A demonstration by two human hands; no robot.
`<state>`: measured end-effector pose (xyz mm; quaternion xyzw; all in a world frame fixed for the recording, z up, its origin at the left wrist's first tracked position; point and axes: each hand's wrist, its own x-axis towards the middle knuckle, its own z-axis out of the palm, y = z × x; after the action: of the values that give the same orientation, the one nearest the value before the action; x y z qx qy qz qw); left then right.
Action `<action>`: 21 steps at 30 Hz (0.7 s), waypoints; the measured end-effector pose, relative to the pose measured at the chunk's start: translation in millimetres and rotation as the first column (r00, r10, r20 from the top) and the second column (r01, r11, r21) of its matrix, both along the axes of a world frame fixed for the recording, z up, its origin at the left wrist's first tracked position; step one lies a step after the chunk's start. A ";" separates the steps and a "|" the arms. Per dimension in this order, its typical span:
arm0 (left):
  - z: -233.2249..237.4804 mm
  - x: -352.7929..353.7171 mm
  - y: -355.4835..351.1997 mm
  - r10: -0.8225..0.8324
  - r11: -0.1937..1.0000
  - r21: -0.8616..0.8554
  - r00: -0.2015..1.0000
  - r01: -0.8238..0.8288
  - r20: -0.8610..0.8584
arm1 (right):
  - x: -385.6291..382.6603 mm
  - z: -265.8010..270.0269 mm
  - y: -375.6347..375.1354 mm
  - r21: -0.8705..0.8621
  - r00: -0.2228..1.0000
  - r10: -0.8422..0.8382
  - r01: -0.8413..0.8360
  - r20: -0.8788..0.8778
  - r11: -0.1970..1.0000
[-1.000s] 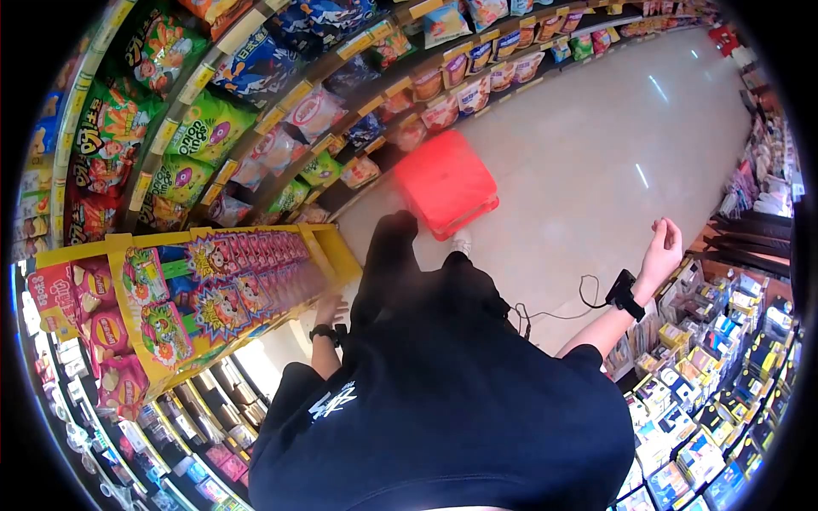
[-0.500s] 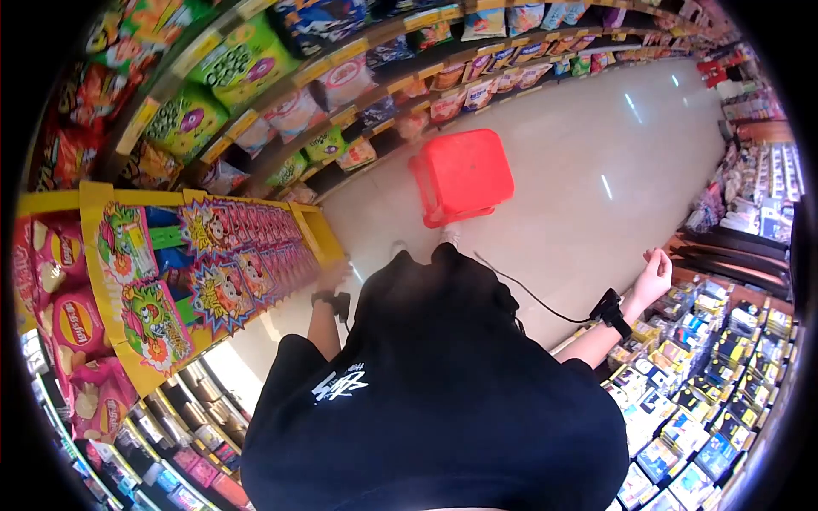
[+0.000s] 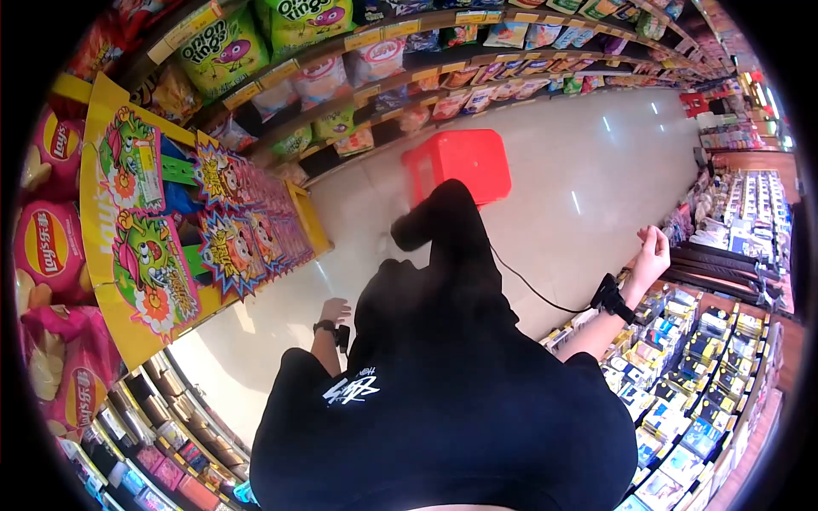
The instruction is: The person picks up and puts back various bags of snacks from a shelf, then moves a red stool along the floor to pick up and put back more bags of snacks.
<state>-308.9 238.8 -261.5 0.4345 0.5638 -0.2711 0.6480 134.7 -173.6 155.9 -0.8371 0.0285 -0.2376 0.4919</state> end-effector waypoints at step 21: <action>42.4 47.8 45.5 -0.049 0.977 0.214 0.973 0.000 0.227 | 13.1 -80.6 45.4 0.091 0.986 0.093 -0.081 -0.136 0.993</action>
<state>-261.0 284.3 -219.1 0.5369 0.5048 -0.1648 0.6555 147.8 -128.2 75.3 -0.8304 0.0365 -0.1549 0.5339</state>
